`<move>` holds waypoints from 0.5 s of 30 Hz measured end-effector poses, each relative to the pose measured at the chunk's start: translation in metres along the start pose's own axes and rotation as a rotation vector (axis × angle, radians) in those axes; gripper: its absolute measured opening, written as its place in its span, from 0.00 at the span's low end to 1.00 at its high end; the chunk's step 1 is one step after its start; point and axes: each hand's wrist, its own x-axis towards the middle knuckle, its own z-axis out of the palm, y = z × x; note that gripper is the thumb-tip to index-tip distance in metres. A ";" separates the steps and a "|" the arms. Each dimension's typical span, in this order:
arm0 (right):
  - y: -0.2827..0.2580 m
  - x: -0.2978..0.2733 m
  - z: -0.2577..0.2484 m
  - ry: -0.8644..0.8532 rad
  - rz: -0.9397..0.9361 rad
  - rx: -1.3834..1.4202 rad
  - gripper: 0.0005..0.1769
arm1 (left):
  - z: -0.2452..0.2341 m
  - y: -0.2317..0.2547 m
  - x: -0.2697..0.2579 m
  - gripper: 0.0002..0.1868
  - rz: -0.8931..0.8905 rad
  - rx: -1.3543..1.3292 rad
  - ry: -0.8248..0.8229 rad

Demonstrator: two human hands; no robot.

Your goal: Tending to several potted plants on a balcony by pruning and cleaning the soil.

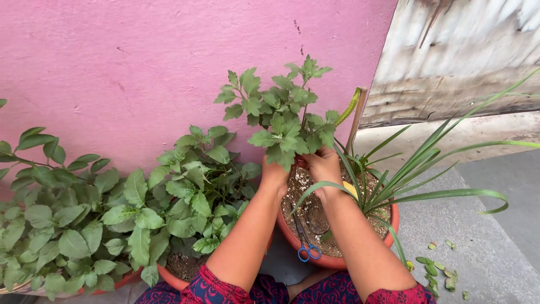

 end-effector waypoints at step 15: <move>-0.009 -0.019 0.013 0.043 0.084 0.170 0.10 | -0.007 0.046 -0.005 0.13 -0.122 -0.066 -0.185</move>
